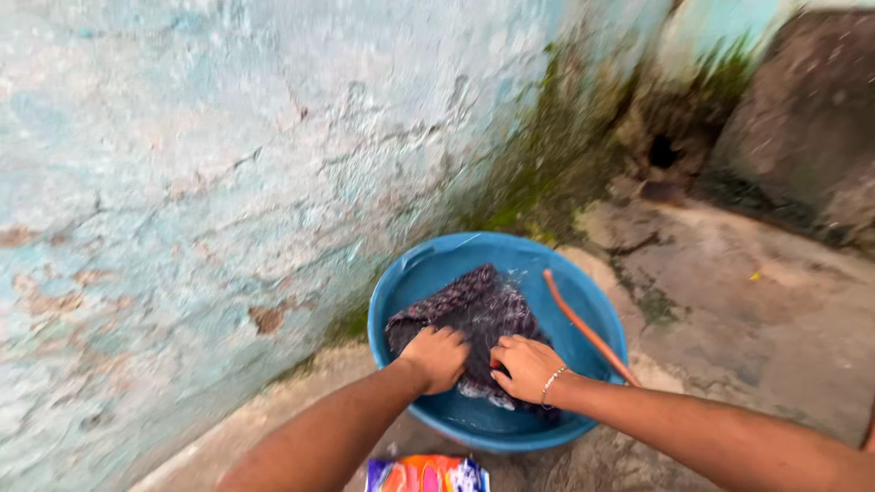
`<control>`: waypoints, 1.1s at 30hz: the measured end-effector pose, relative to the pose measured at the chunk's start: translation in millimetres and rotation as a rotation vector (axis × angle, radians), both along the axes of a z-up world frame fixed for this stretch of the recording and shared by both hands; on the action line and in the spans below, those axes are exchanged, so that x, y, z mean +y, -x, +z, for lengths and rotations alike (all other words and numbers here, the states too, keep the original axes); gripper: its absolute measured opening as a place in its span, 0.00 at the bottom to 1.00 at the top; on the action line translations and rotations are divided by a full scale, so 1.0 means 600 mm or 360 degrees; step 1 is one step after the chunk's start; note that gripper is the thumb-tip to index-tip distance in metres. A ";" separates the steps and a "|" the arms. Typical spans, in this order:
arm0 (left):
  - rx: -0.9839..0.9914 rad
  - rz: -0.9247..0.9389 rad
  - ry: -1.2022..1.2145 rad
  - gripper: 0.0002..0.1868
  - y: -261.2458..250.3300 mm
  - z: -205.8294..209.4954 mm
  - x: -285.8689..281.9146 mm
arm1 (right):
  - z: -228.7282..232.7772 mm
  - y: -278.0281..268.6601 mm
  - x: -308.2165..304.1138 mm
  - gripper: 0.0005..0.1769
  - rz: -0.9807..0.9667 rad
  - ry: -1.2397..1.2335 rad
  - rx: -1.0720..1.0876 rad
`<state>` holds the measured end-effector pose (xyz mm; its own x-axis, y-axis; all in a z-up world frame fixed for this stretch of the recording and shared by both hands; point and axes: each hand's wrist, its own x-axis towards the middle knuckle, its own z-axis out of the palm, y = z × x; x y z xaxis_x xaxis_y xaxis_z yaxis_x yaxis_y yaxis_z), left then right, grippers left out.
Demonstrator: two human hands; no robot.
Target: The person scrubs a knitted garment by hand on the ground and then washes and rinses it in a basin of water.
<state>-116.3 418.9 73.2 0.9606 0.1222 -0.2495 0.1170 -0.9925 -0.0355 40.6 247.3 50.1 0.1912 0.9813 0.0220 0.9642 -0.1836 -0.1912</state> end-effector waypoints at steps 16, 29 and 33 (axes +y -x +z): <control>-0.0710 -0.1502 -0.0003 0.11 0.115 -0.085 -0.090 | 0.036 0.082 -0.185 0.22 0.0415 -0.0130 -0.0013; 0.0635 0.0182 0.0207 0.28 0.059 -0.268 -0.103 | 0.037 0.112 -0.246 0.51 0.0267 0.0155 -0.0349; 0.0728 -0.0012 0.0238 0.25 0.050 -0.260 -0.116 | 0.041 0.129 -0.228 0.47 0.0244 0.0252 -0.0427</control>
<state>-146.2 349.6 -82.7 0.7488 0.0463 -0.6611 0.1154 -0.9914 0.0613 -36.9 110.4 74.8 0.0494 0.9934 -0.1035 0.9949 -0.0399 0.0922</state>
